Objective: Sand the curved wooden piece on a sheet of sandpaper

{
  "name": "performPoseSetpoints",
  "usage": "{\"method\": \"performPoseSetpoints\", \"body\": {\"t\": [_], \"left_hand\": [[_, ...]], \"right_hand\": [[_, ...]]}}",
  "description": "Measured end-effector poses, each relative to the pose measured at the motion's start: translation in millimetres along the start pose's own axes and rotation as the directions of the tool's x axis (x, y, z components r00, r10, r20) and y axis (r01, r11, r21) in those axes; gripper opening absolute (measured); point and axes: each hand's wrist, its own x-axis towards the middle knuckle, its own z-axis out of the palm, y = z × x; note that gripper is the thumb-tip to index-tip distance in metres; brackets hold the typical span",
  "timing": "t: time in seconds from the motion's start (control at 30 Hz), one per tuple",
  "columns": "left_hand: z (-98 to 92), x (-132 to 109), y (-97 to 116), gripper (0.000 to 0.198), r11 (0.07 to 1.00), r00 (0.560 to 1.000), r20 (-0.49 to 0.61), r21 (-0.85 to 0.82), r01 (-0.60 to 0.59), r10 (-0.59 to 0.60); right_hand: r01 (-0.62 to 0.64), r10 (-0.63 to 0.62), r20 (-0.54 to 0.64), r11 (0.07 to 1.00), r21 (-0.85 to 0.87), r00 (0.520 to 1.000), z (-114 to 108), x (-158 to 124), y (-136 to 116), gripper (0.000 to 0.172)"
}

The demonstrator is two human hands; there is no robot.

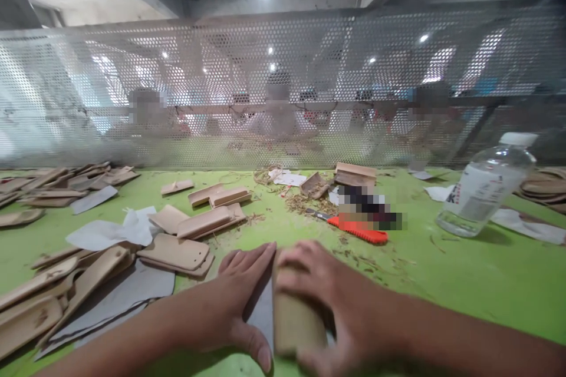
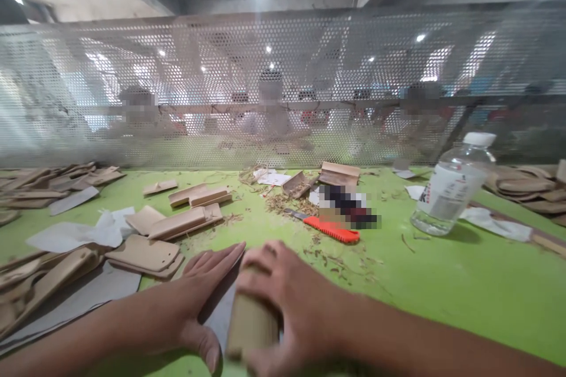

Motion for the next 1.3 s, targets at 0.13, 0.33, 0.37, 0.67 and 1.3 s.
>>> {"method": "performPoseSetpoints", "body": {"t": [0.13, 0.33, 0.37, 0.67, 1.3], "left_hand": [[-1.3, 0, 3, 0.143, 1.000, 1.000, 0.011, -0.007, 0.024, -0.024], [-2.7, 0, 7, 0.149, 0.999, 0.999, 0.030, -0.008, 0.036, -0.036], [-2.5, 0, 7, 0.148, 0.999, 0.999, 0.036, -0.006, 0.039, -0.038], [0.6, 0, 3, 0.144, 0.999, 0.999, 0.033, 0.033, 0.032, -0.033], [-1.7, 0, 7, 0.146, 0.998, 0.997, 0.049, 0.008, 0.066, -0.066]], "right_hand": [[0.117, -0.120, 0.068, 0.992, 0.040, 0.990, 3, 0, 1, 0.068], [0.155, -0.156, 0.083, 0.988, 0.019, 0.984, 1, 0, 0, 0.064], [0.179, -0.181, 0.104, 0.983, 0.027, 0.978, 0, 0, -2, 0.065], [0.172, -0.170, 0.080, 0.985, -0.007, 0.982, 3, -2, 0, 0.065], [0.096, -0.096, -0.008, 0.995, -0.040, 0.995, 10, -3, 6, 0.062]]}}
